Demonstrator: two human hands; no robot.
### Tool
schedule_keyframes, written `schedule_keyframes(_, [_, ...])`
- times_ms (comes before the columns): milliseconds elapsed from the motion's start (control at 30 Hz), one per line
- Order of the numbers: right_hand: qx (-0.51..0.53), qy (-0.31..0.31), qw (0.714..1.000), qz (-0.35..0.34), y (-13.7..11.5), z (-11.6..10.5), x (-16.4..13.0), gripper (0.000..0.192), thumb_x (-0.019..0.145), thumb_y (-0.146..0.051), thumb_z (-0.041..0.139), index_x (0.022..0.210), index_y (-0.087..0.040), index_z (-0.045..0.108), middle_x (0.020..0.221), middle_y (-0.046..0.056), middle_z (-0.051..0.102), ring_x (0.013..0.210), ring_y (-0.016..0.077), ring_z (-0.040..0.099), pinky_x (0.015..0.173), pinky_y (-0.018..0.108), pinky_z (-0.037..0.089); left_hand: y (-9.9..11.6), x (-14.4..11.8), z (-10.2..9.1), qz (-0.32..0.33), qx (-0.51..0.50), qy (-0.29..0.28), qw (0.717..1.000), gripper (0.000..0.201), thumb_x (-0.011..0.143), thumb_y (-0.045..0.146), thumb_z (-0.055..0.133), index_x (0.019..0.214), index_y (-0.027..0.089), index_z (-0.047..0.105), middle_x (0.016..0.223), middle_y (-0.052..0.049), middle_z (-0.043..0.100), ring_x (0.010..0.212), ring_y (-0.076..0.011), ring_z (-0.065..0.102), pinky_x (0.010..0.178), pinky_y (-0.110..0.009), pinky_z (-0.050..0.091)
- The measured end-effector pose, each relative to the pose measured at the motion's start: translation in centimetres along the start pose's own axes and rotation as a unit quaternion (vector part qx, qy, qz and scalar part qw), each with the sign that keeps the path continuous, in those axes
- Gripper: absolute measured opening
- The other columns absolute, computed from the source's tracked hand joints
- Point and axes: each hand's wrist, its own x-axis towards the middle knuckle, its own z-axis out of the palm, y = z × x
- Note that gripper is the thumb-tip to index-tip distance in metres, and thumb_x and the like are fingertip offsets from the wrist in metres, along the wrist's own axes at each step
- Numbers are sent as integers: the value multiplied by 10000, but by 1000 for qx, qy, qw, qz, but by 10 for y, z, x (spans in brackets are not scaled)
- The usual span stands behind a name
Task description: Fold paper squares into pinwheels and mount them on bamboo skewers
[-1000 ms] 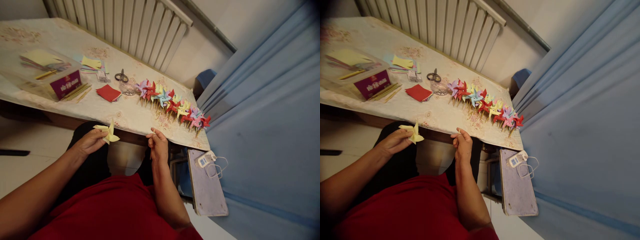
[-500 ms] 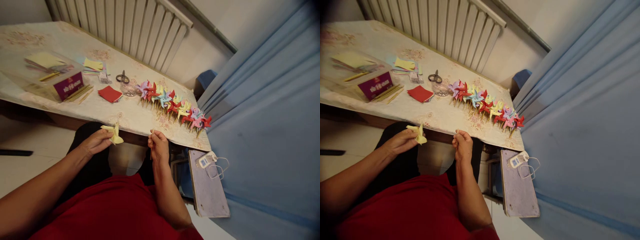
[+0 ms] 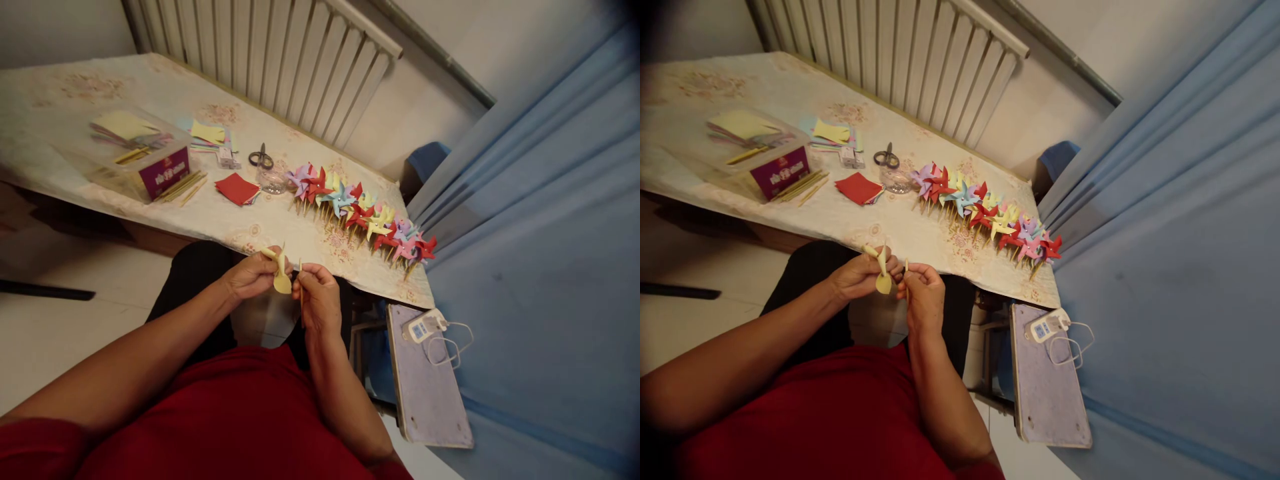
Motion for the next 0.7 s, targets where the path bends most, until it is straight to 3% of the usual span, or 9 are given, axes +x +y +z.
schedule_keyframes(100, [9, 3, 1000, 3, 0, 6, -3, 250, 592, -280, 764, 780, -185, 629, 570, -49, 642, 423, 71, 500, 411, 179, 395, 2, -1, 6, -33, 22, -36, 999, 351, 638, 192, 917, 681, 148, 571, 681, -8, 644, 711, -184, 675, 655, -296, 560])
schedule_keyframes(367, [10, 1, 1000, -7, 2, 14, -11, 218, 603, -264, 768, 766, -186, 646, 561, -66, 627, 413, 75, 508, 373, 174, 386, 1, -2, 10, -33, 23, -28, 999, 340, 616, 200, 931, 644, 129, 599, 663, -6, 641, 595, -132, 643, 595, -245, 560])
schedule_keyframes(700, [2, -3, 1000, -9, 5, 22, -16, 185, 606, -246, 734, 764, -190, 655, 605, -56, 663, 413, 78, 531, 378, 182, 422, 4, -5, 16, -59, 7, -46, 997, 318, 610, 235, 928, 681, 153, 629, 674, 9, 631, 502, -152, 623, 423, -264, 539])
